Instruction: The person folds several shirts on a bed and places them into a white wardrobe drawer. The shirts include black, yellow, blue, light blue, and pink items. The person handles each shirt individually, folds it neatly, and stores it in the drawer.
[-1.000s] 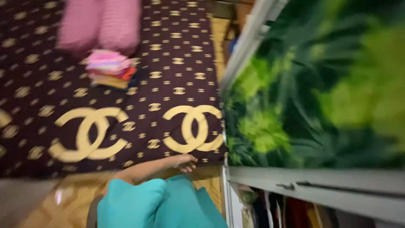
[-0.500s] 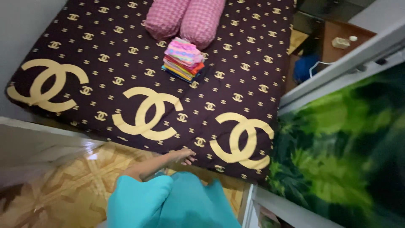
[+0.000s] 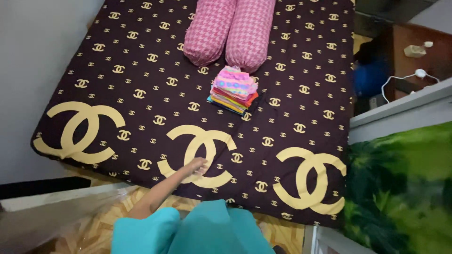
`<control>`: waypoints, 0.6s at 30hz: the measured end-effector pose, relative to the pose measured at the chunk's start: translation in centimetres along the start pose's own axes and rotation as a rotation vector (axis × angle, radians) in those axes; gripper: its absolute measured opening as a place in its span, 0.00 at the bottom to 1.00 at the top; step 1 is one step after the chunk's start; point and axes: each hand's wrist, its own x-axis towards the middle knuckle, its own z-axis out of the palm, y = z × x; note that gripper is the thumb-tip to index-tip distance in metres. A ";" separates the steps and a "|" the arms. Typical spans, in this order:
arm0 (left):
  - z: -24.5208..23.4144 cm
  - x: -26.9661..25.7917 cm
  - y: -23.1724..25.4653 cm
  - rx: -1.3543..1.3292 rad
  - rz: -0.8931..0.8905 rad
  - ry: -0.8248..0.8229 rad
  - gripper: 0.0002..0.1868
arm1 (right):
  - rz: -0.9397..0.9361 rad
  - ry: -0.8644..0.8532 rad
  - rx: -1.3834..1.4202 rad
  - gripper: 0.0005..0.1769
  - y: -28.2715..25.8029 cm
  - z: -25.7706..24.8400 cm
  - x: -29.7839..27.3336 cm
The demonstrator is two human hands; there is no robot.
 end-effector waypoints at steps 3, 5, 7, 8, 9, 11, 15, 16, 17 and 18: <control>-4.2 4.5 1.9 -0.031 0.075 0.101 0.20 | 0.031 -0.015 0.002 0.47 -5.1 3.1 6.0; -6.2 5.8 4.1 -0.055 0.097 0.154 0.20 | 0.052 -0.029 0.004 0.48 -10.4 5.4 11.2; -7.6 5.8 7.6 -0.035 0.140 0.241 0.15 | 0.071 -0.040 0.009 0.48 -16.8 7.7 17.0; -8.1 8.5 7.8 -0.037 0.136 0.242 0.15 | 0.072 -0.044 0.006 0.48 -21.9 8.7 19.5; -8.4 11.3 8.1 -0.032 0.210 0.288 0.18 | 0.080 -0.072 0.048 0.49 -27.2 9.9 21.7; -8.7 15.2 8.7 -0.026 0.277 0.330 0.21 | 0.095 -0.103 0.087 0.51 -36.3 12.7 24.8; -9.7 20.5 13.2 0.025 0.324 0.396 0.21 | -0.027 -0.176 0.317 0.52 -48.9 18.2 30.3; -9.9 21.8 14.3 0.087 0.326 0.427 0.21 | -0.065 -0.217 0.397 0.53 -51.5 19.7 31.5; -9.8 22.7 14.8 0.090 0.325 0.423 0.21 | -0.061 -0.215 0.398 0.53 -52.0 21.3 33.2; -9.7 23.6 15.5 0.082 0.307 0.445 0.21 | -0.045 -0.238 0.455 0.54 -52.7 22.9 34.9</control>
